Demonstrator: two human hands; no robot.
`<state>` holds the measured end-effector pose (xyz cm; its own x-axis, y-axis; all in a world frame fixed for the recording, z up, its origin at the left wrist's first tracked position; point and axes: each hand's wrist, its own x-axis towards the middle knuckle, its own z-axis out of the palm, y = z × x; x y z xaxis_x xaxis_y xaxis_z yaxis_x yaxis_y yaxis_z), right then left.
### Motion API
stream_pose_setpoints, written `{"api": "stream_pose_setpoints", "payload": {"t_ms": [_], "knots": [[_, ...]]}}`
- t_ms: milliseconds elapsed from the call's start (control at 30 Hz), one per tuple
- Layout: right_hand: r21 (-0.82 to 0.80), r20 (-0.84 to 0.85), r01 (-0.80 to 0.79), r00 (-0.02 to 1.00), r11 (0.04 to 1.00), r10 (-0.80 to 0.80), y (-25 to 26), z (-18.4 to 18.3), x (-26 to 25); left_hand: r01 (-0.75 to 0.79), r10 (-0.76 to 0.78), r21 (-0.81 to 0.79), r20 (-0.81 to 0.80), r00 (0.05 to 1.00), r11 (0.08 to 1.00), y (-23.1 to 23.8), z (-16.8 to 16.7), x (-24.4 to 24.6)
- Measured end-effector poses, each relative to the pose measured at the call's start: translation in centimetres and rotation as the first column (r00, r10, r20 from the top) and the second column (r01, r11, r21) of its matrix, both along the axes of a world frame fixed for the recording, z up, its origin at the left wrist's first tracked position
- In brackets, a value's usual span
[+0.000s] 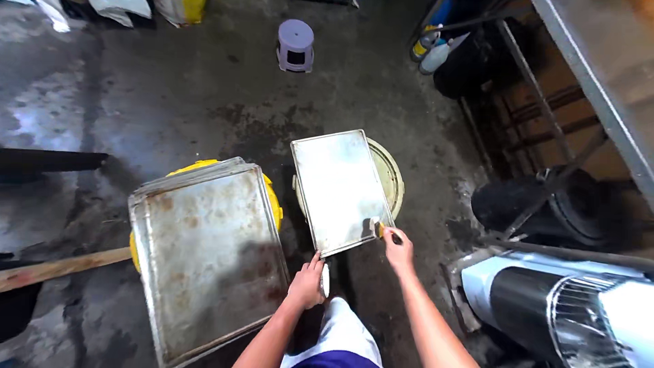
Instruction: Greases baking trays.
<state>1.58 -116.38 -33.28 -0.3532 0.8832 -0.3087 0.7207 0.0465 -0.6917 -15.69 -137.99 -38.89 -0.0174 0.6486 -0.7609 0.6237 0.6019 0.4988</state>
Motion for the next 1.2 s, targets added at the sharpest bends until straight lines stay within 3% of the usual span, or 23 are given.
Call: {"api": "stream_pose_setpoints", "payload": {"t_ms": [67,133,167,233,267,333,367,400,433,467,533,600,633,667,733,800,833,900,967,1000,1067,1133,1200], "knots": [[-0.095,0.297,-0.254,0.915,0.963,0.271,-2.5,-3.4,-2.4,0.094,-0.101,-0.13,-0.045,0.994,0.987,1.0,-1.5,1.2],[-0.232,0.227,-0.505,0.803,0.832,0.551,-6.8,-5.8,-5.6,0.097,-0.117,-0.191,-0.094,0.989,0.977,1.8,-2.4,1.8],[-0.23,0.097,-0.542,0.813,0.808,0.573,-7.6,-6.6,-6.1,0.084,-0.107,-0.204,-0.109,0.988,0.975,2.1,-2.6,2.0],[-0.236,-0.132,-0.373,0.927,0.897,0.351,-5.2,-7.3,-3.8,0.079,-0.111,-0.232,-0.129,0.985,0.97,2.2,-2.4,2.5],[-0.212,-0.155,-0.239,0.966,0.948,0.209,-2.1,-7.3,-1.8,0.075,-0.11,-0.247,-0.131,0.985,0.966,2.4,-2.3,2.6],[-0.046,0.0,-0.093,0.996,0.995,0.093,4.4,-7.0,0.8,0.055,-0.092,-0.269,-0.127,0.988,0.962,2.9,-2.3,2.6],[-0.008,0.164,-0.112,0.98,0.994,0.111,6.0,-6.7,0.3,0.043,-0.079,-0.275,-0.122,0.989,0.961,3.1,-2.4,2.6],[-0.069,0.336,-0.169,0.924,0.983,0.182,5.6,-6.1,-1.7,0.037,-0.073,-0.282,-0.116,0.991,0.959,3.0,-2.5,2.8],[-0.162,0.43,-0.242,0.855,0.957,0.289,3.5,-5.8,-4.8,0.035,-0.07,-0.288,-0.111,0.991,0.957,3.0,-2.6,3.0],[-0.239,0.411,-0.335,0.815,0.912,0.407,0.6,-5.9,-8.0,0.031,-0.066,-0.292,-0.109,0.992,0.956,3.0,-2.6,3.1],[-0.208,0.134,-0.517,0.826,0.83,0.548,-3.1,-7.3,-11.5,0.01,-0.044,-0.296,-0.107,0.993,0.955,3.3,-2.3,3.2],[-0.243,-0.177,-0.457,0.888,0.856,0.424,0.6,-8.2,-11.0,0.003,-0.038,-0.328,-0.1,0.994,0.945,3.6,-2.2,2.8],[-0.247,-0.216,-0.363,0.925,0.898,0.314,4.5,-8.0,-9.7,0.0,-0.035,-0.341,-0.095,0.995,0.94,3.6,-2.2,2.5],[-0.202,-0.143,-0.283,0.956,0.937,0.258,8.6,-7.4,-8.5,-0.004,-0.028,-0.345,-0.087,0.996,0.939,3.6,-2.2,2.3],[-0.108,0.204,-0.249,0.942,0.962,0.267,13.0,-6.2,-9.0,-0.016,-0.009,-0.344,-0.069,0.998,0.939,3.6,-2.3,2.4],[-0.2,0.458,-0.322,0.804,0.925,0.379,9.4,-5.7,-14.7,-0.017,-0.005,-0.345,-0.062,0.998,0.939,3.5,-2.4,2.3],[-0.244,0.428,-0.403,0.771,0.882,0.471,6.2,-6.1,-17.7,-0.017,-0.005,-0.346,-0.064,0.998,0.938,3.6,-2.5,2.2],[-0.187,0.077,-0.545,0.822,0.818,0.565,3.4,-7.4,-20.4,-0.022,0.001,-0.352,-0.06,0.998,0.936,3.6,-2.4,2.0],[-0.214,-0.24,-0.457,0.881,0.863,0.407,8.6,-7.9,-19.7,-0.031,0.01,-0.362,-0.058,0.998,0.932,3.7,-2.3,1.8],[-0.198,-0.222,-0.364,0.921,0.91,0.32,12.8,-7.2,-18.9,-0.037,0.018,-0.366,-0.054,0.998,0.93,3.6,-2.3,1.7],[-0.094,0.086,-0.308,0.945,0.947,0.316,19.0,-5.4,-19.0,-0.052,0.038,-0.369,-0.045,0.998,0.928,3.6,-2.4,1.5],[-0.162,0.398,-0.346,0.834,0.924,0.382,17.0,-3.8,-23.7,-0.062,0.055,-0.379,-0.03,0.998,0.923,3.7,-2.2,1.5],[-0.188,0.332,-0.516,0.768,0.836,0.548,10.9,-5.4,-29.2,-0.066,0.061,-0.382,-0.025,0.998,0.922,4.0,-2.2,1.5]]}}
